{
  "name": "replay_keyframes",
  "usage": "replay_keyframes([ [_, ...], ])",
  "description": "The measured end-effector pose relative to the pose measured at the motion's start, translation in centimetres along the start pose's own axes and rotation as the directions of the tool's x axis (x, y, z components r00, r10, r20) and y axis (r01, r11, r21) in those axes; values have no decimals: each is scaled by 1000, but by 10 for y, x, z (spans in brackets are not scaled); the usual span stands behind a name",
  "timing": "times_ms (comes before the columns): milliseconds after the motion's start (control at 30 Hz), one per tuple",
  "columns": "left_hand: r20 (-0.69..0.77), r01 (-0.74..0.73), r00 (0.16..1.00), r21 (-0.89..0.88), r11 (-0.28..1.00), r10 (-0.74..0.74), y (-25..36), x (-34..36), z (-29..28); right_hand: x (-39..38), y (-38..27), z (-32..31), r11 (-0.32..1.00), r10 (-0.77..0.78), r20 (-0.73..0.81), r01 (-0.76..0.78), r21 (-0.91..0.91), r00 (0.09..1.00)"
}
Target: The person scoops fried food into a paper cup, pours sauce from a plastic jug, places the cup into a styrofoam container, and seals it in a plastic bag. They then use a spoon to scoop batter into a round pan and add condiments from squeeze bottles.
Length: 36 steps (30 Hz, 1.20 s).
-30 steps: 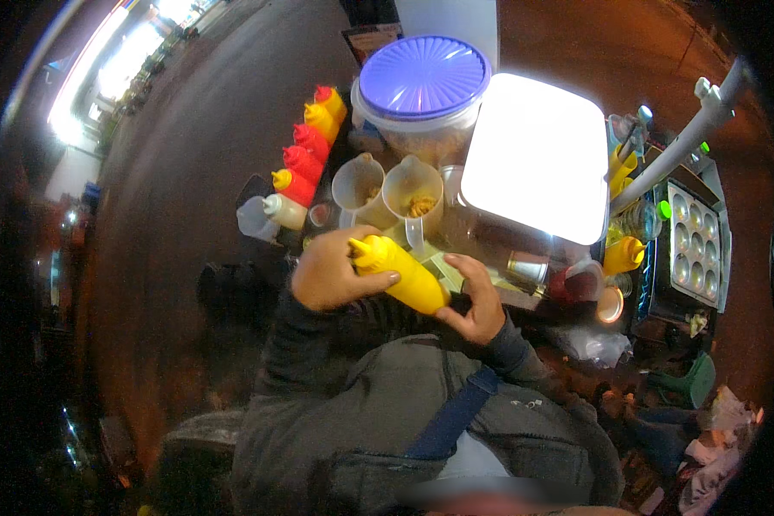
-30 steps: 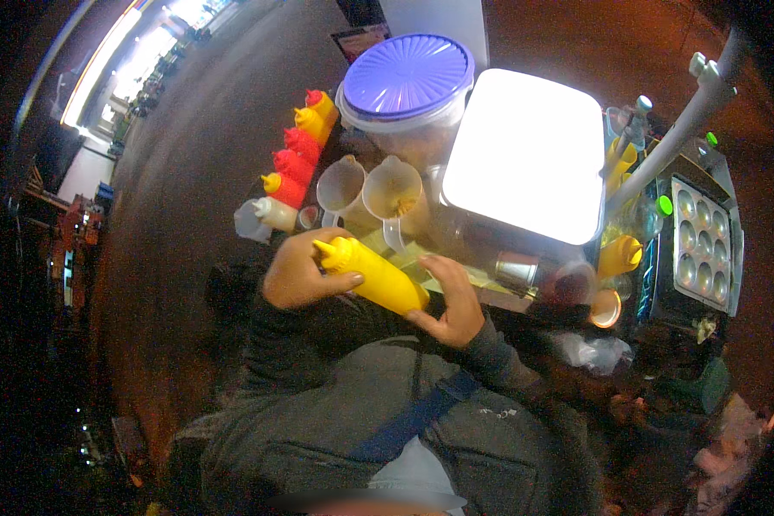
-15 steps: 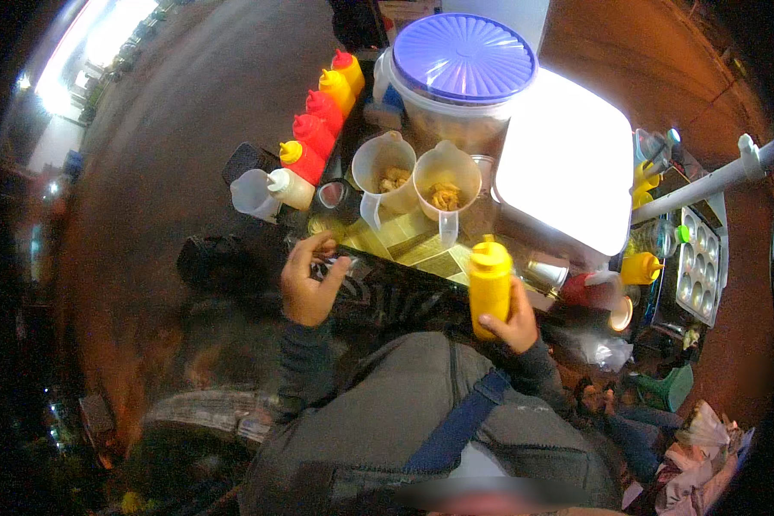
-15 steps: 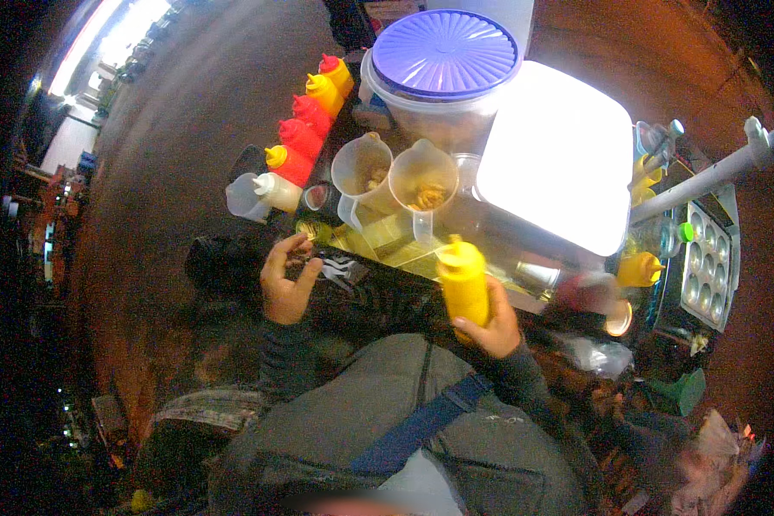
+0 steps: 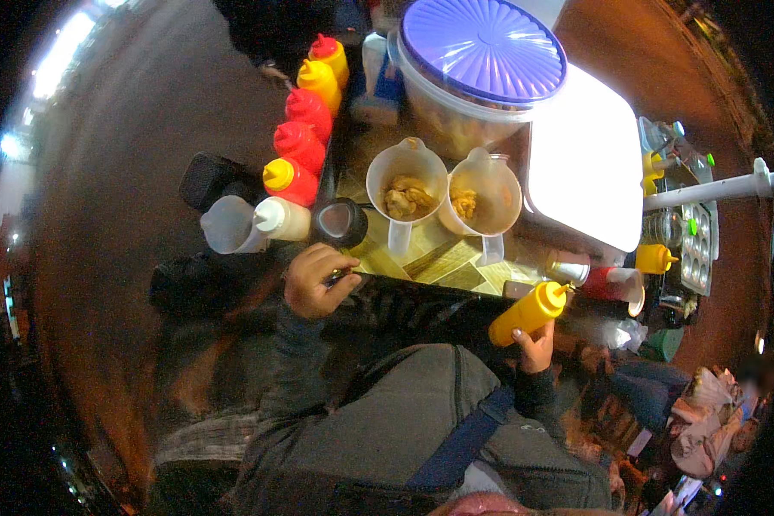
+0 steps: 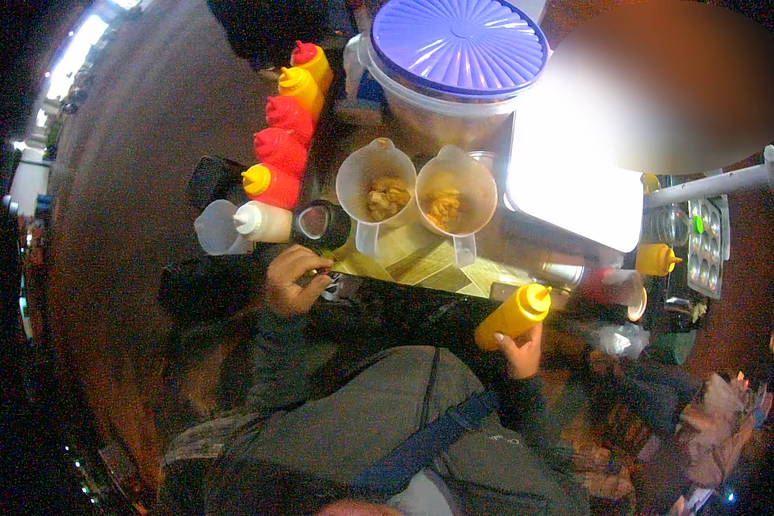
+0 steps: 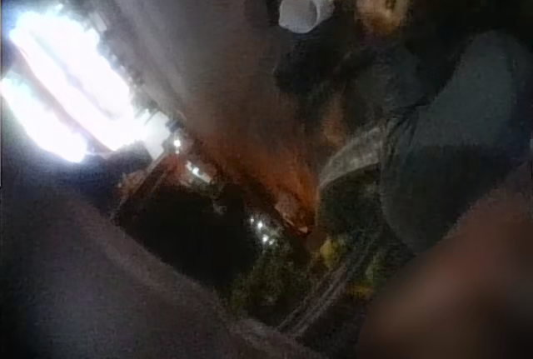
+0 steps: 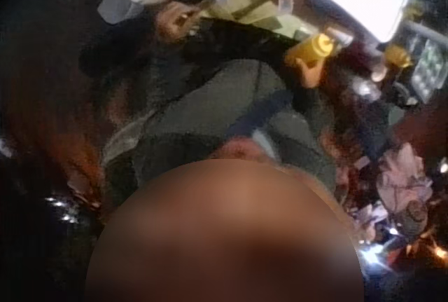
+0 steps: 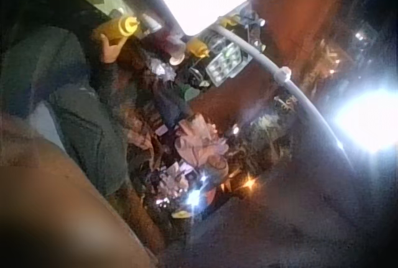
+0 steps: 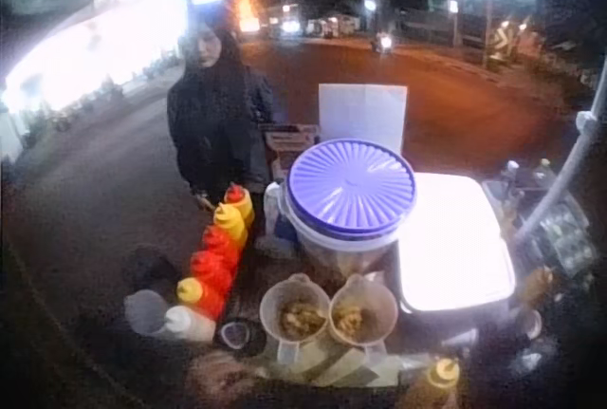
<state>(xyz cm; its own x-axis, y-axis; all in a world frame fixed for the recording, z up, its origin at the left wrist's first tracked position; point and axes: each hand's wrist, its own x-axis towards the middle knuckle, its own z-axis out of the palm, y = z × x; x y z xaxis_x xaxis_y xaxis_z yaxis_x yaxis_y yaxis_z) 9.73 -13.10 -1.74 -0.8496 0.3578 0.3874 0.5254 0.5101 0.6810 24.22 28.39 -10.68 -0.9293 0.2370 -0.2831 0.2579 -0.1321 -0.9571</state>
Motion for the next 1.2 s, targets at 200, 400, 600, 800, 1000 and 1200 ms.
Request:
replay_keyframes([
  [200,65,-16,998,-63,998,20,-18,0,-1,-11,-33,22,998,-14,-50,17,62,999],
  [400,89,53,995,-116,992,-43,-23,-1,0,23,-162,26,602,-461,160,440,-666,873],
  [600,117,90,990,-117,989,-76,-24,2,-2,86,-291,64,-584,-495,696,393,-710,520],
  [800,-28,-41,999,-138,990,38,-37,1,5,121,-293,126,-817,-225,944,481,-319,243],
  [1000,-90,-5,996,-160,987,-10,-39,-4,8,132,-287,142,-892,-147,963,390,-229,228],
  [1200,-109,15,994,-132,991,-30,-33,-1,7,141,-286,144,-868,-131,970,450,-211,203],
])
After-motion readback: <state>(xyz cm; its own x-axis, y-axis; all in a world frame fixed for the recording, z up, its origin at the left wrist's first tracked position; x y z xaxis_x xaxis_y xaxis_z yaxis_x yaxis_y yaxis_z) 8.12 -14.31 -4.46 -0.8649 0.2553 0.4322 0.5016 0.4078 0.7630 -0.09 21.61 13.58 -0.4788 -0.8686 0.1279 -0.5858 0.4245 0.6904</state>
